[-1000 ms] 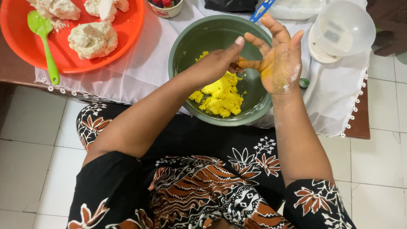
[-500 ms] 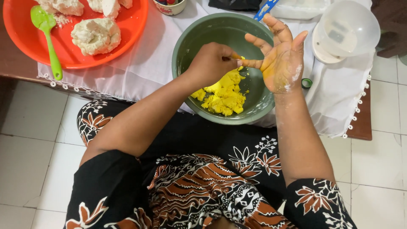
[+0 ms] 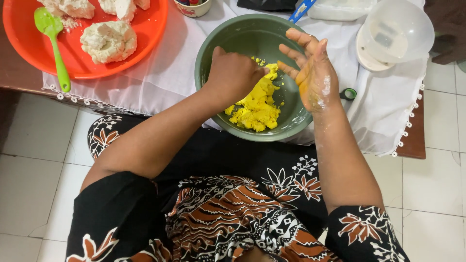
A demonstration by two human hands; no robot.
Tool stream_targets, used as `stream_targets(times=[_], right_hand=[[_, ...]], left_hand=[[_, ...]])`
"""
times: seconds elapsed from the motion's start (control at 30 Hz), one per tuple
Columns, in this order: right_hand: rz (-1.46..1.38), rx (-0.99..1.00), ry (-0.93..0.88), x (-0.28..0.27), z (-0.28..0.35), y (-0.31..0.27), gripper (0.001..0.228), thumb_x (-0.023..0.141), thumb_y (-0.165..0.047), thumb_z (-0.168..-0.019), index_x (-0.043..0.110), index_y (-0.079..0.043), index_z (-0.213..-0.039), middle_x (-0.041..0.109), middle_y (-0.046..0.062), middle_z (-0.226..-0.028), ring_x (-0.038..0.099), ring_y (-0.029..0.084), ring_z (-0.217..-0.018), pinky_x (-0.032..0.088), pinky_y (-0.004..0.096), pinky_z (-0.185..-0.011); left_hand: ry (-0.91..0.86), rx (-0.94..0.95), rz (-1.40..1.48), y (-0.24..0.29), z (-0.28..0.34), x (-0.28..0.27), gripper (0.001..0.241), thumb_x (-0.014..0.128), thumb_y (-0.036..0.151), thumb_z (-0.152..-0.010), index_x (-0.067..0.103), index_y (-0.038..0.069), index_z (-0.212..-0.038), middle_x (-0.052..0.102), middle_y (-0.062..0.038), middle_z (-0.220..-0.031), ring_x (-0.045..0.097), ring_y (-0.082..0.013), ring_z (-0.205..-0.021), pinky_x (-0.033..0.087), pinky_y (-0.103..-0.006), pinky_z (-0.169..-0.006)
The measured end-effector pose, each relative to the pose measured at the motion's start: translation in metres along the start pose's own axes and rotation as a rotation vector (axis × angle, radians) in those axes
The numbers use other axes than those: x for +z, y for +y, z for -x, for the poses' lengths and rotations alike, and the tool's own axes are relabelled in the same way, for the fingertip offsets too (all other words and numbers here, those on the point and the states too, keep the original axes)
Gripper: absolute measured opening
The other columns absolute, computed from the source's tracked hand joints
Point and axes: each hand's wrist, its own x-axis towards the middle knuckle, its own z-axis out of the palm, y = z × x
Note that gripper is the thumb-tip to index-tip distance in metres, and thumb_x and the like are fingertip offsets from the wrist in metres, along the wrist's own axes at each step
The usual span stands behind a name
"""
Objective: Kneading and mixing yellow dough in a bowl by hand
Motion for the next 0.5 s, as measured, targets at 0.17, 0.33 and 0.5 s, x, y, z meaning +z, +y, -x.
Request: stream_targets(times=[0.17, 0.33, 0.5], right_hand=[[0.329, 0.080, 0.064, 0.001, 0.004, -0.004, 0.039, 0.054, -0.028, -0.105, 0.058, 0.000, -0.132, 0.060, 0.013, -0.131, 0.055, 0.020, -0.118, 0.051, 0.034, -0.103], [0.762, 0.198, 0.021, 0.018, -0.010, -0.029, 0.022, 0.066, -0.011, -0.099, 0.068, -0.003, -0.119, 0.073, 0.008, -0.109, 0.069, 0.014, -0.096, 0.056, 0.025, -0.090], [1.337, 0.219, -0.283, 0.019, -0.041, -0.019, 0.035, 0.064, -0.028, -0.103, 0.069, 0.002, -0.121, 0.074, 0.017, -0.112, 0.071, 0.030, -0.093, 0.054, 0.042, -0.080]], left_hand=[[-0.111, 0.104, 0.007, -0.013, 0.007, -0.013, 0.022, 0.082, 0.031, -0.077, 0.076, 0.010, -0.080, 0.067, -0.003, -0.099, 0.052, -0.0290, -0.094, 0.031, -0.0527, -0.088], [-0.062, 0.130, 0.068, -0.032, 0.013, -0.028, 0.017, 0.078, 0.019, -0.070, 0.082, 0.019, -0.087, 0.059, -0.001, -0.134, 0.046, -0.0265, -0.118, 0.028, -0.0531, -0.095], [0.454, -0.056, 0.289, -0.056, 0.018, -0.046, 0.036, 0.085, 0.033, -0.085, 0.074, 0.009, -0.061, 0.069, 0.001, -0.101, 0.058, -0.0229, -0.093, 0.040, -0.0402, -0.077]])
